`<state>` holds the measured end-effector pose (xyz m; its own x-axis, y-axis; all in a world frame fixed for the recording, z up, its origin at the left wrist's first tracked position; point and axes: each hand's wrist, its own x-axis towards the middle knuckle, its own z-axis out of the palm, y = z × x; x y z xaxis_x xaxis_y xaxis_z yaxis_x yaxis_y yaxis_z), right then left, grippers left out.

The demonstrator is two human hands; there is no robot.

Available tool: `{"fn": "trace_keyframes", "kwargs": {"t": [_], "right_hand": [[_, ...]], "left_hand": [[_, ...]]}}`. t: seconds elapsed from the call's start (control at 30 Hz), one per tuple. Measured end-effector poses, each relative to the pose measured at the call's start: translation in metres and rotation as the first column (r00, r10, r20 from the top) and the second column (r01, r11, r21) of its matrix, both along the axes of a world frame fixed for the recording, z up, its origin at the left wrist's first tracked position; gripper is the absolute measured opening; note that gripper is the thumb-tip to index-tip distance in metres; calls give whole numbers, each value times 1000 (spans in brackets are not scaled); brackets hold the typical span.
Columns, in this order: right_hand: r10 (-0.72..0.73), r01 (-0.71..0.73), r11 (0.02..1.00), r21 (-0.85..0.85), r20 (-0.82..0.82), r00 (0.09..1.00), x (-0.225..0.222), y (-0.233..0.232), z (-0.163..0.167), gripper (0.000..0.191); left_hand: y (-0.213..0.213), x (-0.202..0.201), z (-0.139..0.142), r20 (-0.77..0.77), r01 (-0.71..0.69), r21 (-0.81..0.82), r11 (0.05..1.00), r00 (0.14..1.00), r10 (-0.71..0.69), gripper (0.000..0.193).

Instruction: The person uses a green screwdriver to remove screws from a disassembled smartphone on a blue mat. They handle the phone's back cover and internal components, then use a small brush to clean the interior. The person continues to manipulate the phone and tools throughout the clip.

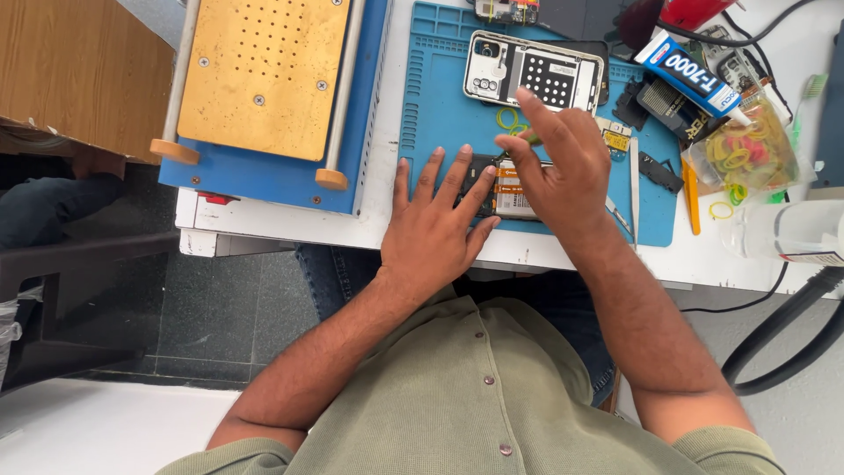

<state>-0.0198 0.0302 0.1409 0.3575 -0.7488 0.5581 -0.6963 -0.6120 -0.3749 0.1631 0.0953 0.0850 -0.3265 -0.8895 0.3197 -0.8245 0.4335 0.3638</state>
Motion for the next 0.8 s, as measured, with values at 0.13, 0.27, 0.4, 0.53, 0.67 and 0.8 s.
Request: {"fn": "trace_keyframes", "kwargs": {"t": [0.13, 0.27, 0.4, 0.53, 0.67, 0.8], "right_hand": [[114, -268, 915, 302, 443, 889, 2, 1, 0, 54], [-17, -14, 982, 189, 160, 987, 3, 4, 1, 57], [48, -77, 979, 189, 150, 988, 0, 8, 5, 49], [-79, 80, 997, 13, -47, 996, 3, 7, 5, 54], [59, -67, 993, 101, 82, 995, 4, 9, 5, 55], [6, -11, 995, 96, 44, 999, 3, 10, 4, 57]], "left_hand": [[-3, -1, -3, 22, -1, 5, 1000, 1000, 1, 57], [-1, -1, -4, 32, -1, 5, 1000, 999, 1, 57], [0, 0, -2, 21, 0, 8, 1000, 1000, 0, 57], [3, 1, 1, 9, 1, 11, 1000, 1000, -1, 57], [2, 2, 2, -6, 4, 14, 1000, 1000, -4, 58], [3, 2, 1, -9, 6, -1, 1000, 1000, -6, 57]]}}
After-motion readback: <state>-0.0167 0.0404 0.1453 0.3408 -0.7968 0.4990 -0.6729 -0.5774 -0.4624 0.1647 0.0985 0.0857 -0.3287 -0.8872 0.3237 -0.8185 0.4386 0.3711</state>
